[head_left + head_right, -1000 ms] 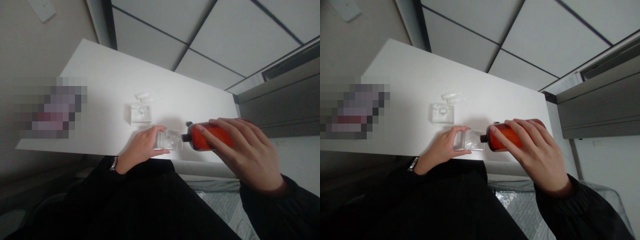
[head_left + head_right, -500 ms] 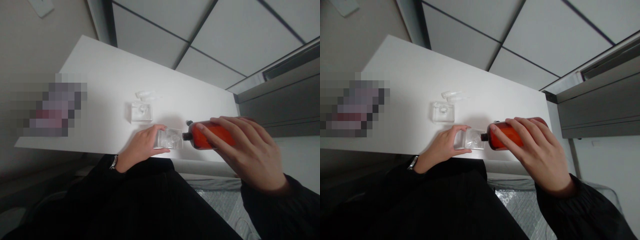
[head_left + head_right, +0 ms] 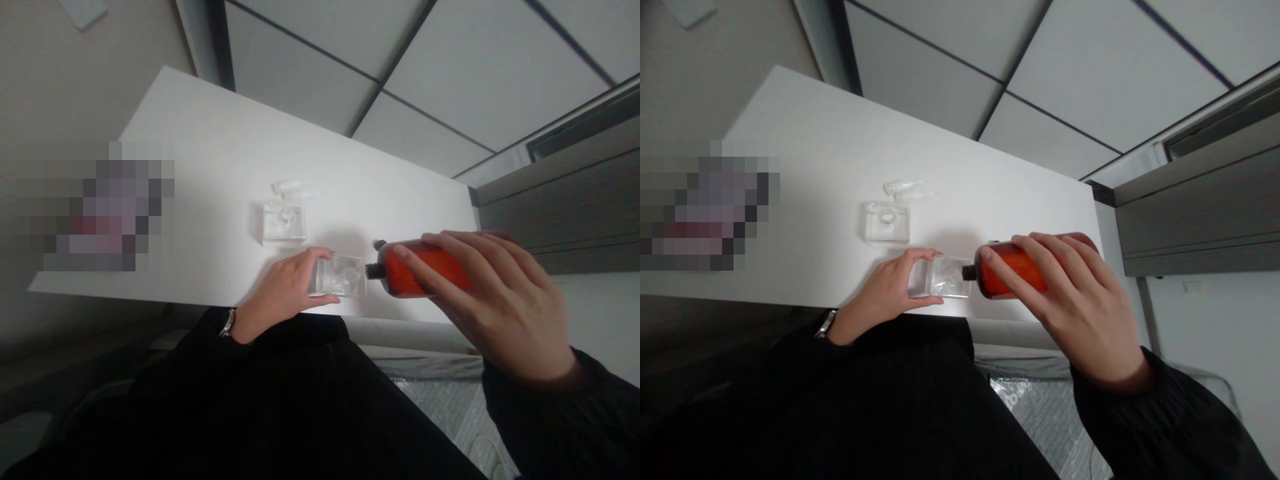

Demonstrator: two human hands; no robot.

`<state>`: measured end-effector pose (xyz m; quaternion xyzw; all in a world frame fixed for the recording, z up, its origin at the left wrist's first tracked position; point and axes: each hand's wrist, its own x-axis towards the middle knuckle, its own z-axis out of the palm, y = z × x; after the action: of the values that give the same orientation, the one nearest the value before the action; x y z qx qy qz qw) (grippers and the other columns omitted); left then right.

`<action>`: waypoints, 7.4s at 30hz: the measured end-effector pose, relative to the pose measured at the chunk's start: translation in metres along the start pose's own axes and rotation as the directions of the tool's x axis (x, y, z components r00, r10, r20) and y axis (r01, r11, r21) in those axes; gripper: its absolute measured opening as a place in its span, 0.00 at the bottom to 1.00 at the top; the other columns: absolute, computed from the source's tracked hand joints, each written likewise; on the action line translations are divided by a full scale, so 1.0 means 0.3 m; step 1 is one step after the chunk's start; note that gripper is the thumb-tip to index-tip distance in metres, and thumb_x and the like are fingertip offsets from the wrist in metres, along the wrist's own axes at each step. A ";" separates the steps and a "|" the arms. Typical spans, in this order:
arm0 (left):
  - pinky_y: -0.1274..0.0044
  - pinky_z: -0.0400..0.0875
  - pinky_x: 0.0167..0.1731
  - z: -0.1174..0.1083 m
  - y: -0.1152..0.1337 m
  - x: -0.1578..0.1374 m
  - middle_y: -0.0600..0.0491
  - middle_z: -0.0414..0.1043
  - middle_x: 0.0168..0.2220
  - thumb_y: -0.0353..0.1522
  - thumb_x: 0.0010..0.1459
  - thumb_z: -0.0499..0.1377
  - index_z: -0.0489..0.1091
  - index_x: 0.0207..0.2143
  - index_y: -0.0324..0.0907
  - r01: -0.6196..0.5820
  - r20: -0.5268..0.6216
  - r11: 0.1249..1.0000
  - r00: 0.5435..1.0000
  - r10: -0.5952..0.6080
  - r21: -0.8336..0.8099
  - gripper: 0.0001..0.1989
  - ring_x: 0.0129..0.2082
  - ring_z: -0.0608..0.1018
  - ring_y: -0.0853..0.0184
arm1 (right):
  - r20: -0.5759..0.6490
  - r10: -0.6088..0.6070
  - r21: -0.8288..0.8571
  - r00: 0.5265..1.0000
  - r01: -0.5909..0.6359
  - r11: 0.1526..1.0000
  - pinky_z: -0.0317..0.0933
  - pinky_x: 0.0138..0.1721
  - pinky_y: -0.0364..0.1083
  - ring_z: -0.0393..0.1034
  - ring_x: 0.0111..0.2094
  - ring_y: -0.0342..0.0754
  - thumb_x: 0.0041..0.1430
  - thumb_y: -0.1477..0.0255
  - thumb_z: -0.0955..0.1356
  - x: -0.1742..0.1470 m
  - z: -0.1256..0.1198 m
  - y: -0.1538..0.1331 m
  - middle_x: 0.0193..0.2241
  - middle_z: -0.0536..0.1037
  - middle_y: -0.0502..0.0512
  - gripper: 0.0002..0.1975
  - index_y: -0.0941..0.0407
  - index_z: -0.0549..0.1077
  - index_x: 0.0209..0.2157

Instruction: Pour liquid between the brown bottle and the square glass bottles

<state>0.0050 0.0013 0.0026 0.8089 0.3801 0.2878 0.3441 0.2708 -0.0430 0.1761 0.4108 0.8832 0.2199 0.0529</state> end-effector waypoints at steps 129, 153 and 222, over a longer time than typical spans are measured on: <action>0.64 0.80 0.55 -0.009 0.008 0.000 0.44 0.78 0.61 0.47 0.60 0.74 0.62 0.62 0.45 -0.010 0.012 1.000 1.000 0.010 0.026 0.36 0.58 0.84 0.50 | -0.108 0.084 0.131 0.991 -0.070 0.989 0.75 0.55 0.65 0.79 0.55 0.65 0.66 0.79 0.73 -0.033 0.118 -0.029 0.57 0.82 0.66 0.45 0.47 0.54 0.78; 0.53 0.75 0.66 -0.082 0.099 0.022 0.40 0.72 0.68 0.39 0.66 0.69 0.56 0.72 0.47 -0.201 0.073 0.895 0.980 0.188 0.398 0.37 0.68 0.76 0.50 | 0.010 0.946 0.959 0.324 -0.272 0.083 0.72 0.62 0.66 0.73 0.65 0.66 0.55 0.55 0.81 -0.189 0.606 -0.300 0.69 0.69 0.67 0.51 0.47 0.58 0.73; 0.59 0.63 0.72 -0.397 -0.064 0.259 0.40 0.69 0.71 0.40 0.61 0.69 0.48 0.78 0.44 -0.026 0.255 0.946 0.965 -0.060 0.322 0.50 0.72 0.71 0.50 | 0.230 0.902 0.935 0.365 -0.339 -0.102 0.73 0.56 0.64 0.81 0.48 0.62 0.51 0.48 0.79 -0.210 0.590 -0.284 0.47 0.83 0.61 0.38 0.54 0.71 0.57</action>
<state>-0.0471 0.1140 0.0748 0.8817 0.3804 0.1095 0.2567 0.3009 -0.0774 -0.0249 0.6695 0.4744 -0.2150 -0.5297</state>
